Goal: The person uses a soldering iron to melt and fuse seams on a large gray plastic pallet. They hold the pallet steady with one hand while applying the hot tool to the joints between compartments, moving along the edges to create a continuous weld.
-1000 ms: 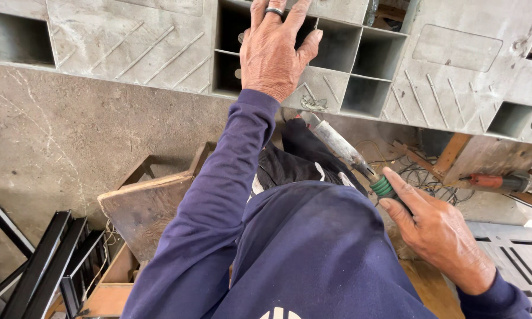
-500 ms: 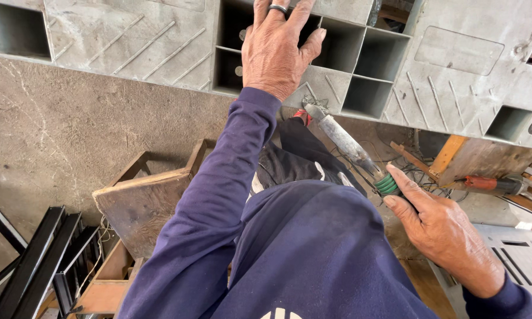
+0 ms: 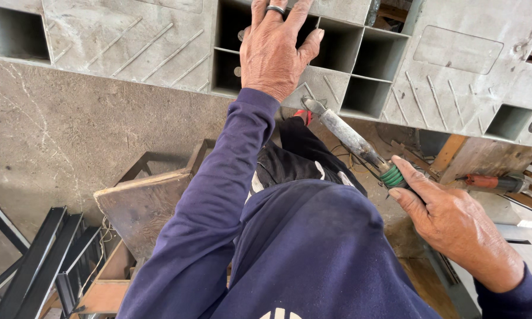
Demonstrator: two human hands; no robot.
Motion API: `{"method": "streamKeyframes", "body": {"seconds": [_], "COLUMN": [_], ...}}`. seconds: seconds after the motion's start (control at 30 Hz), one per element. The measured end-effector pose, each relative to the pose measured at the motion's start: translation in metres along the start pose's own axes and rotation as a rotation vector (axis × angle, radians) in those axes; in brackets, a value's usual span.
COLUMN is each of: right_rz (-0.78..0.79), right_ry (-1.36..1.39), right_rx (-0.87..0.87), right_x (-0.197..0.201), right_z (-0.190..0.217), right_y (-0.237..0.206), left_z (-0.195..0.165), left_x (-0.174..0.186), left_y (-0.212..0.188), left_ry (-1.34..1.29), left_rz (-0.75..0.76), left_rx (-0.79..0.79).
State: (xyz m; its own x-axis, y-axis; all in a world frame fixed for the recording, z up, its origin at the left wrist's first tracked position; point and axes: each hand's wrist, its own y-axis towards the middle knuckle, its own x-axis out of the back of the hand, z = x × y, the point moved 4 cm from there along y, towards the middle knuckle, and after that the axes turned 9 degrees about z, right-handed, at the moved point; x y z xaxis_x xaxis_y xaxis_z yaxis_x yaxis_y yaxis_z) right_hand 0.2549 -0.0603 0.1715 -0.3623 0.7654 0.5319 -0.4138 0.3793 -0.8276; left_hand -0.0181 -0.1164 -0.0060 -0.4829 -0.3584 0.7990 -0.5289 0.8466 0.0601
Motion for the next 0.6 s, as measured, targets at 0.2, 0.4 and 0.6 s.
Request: {"method": "streamKeyframes", "body": {"seconds": [0.2, 0.4, 0.6], "right_rz": [-0.030, 0.153, -0.006], "right_ry": [-0.192, -0.635, -0.758], "right_rx": [0.086, -0.085, 0.109], "right_x": [0.016, 0.039, 0.049], "right_z": [0.002, -0.012, -0.016], "right_y": [0.002, 0.014, 0.021], "left_z": [-0.001, -0.004, -0.002], "left_x": [0.003, 0.007, 0.005], "left_y": [0.000, 0.001, 0.001], "left_ry": [-0.009, -0.018, -0.011], "left_rz": [-0.006, -0.003, -0.007], "left_rx": [0.000, 0.001, 0.010]}}
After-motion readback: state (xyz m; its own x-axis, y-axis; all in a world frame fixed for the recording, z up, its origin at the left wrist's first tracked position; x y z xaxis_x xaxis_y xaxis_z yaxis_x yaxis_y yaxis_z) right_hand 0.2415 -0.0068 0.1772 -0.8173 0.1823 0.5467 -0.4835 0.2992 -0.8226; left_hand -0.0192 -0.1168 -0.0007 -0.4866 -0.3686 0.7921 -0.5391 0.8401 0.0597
